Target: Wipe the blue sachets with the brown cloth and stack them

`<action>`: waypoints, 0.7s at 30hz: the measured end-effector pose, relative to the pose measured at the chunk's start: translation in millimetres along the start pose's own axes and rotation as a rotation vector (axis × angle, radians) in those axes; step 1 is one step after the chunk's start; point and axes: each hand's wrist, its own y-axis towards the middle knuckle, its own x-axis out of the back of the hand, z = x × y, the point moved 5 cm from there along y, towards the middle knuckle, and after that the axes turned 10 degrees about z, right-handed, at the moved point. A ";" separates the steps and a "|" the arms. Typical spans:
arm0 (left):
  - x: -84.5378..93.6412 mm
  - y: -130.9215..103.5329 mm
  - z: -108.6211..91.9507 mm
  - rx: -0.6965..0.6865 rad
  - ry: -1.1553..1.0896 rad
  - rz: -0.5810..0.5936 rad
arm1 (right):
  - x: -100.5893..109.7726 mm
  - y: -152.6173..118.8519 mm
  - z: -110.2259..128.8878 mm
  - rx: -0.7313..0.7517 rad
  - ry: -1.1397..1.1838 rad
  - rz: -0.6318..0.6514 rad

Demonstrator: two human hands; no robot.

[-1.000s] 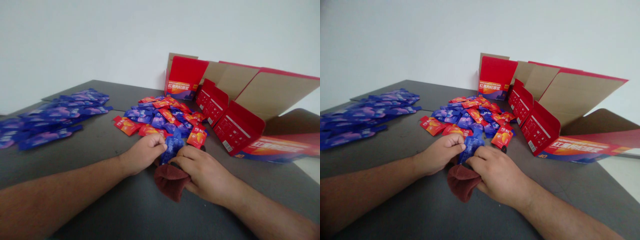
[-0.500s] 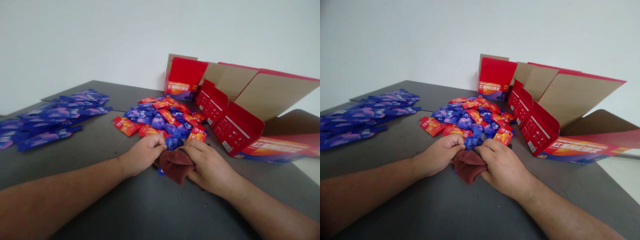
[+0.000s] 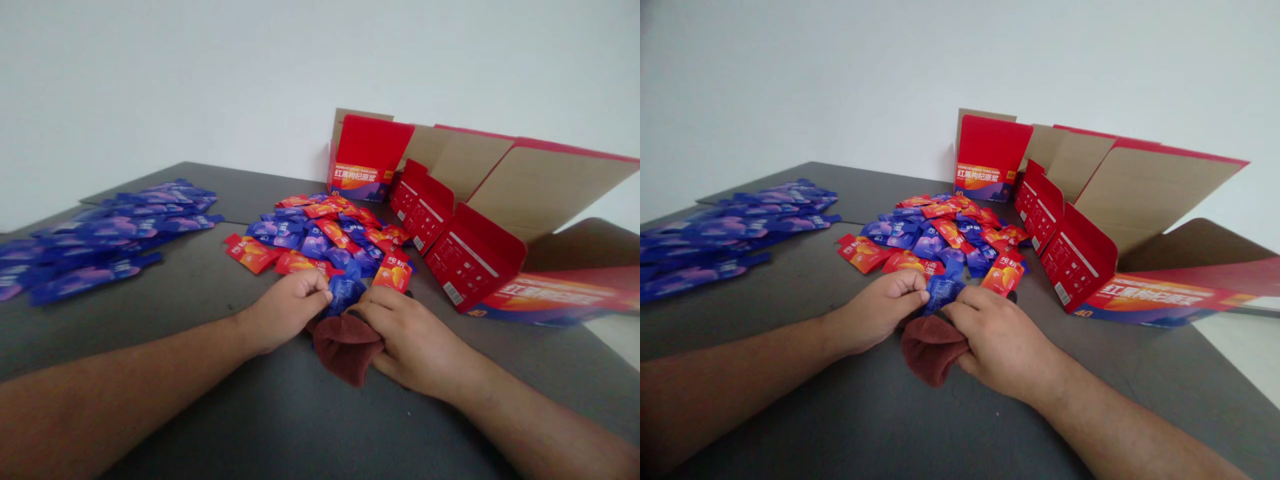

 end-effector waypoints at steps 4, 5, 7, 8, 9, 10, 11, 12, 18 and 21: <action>1.5 0.1 -0.3 -0.011 0.040 -0.009 | 0.3 -0.3 0.1 -0.008 -0.008 -0.014; 0.9 0.1 1.5 0.009 0.009 -0.001 | 1.4 -0.7 -1.9 -0.038 -0.012 -0.037; -0.9 0.0 4.5 0.044 -0.055 0.016 | 3.1 -1.4 -4.9 -0.083 -0.014 -0.067; -1.3 -0.2 4.7 0.050 -0.065 0.018 | 3.0 -1.4 -4.9 -0.083 -0.012 -0.062; -1.2 -0.4 3.9 0.045 -0.056 0.015 | 2.2 -1.0 -3.6 -0.064 -0.007 -0.041; -0.9 -0.5 2.4 0.032 -0.033 0.010 | 1.1 -0.6 -1.6 -0.035 -0.002 -0.012; -0.3 -0.6 0.6 0.018 -0.004 0.003 | -0.1 -0.2 0.4 -0.007 0.003 0.016; 0.2 -0.7 -0.9 0.006 0.022 -0.004 | -0.8 0.0 2.0 0.013 0.004 0.034; -1.9 -0.1 2.2 0.048 -0.062 0.019 | 3.4 -0.3 -5.1 -0.086 -0.023 -0.053; -0.1 -0.4 -0.1 0.026 -0.011 0.000 | -0.4 0.7 -1.5 -0.029 -0.008 0.019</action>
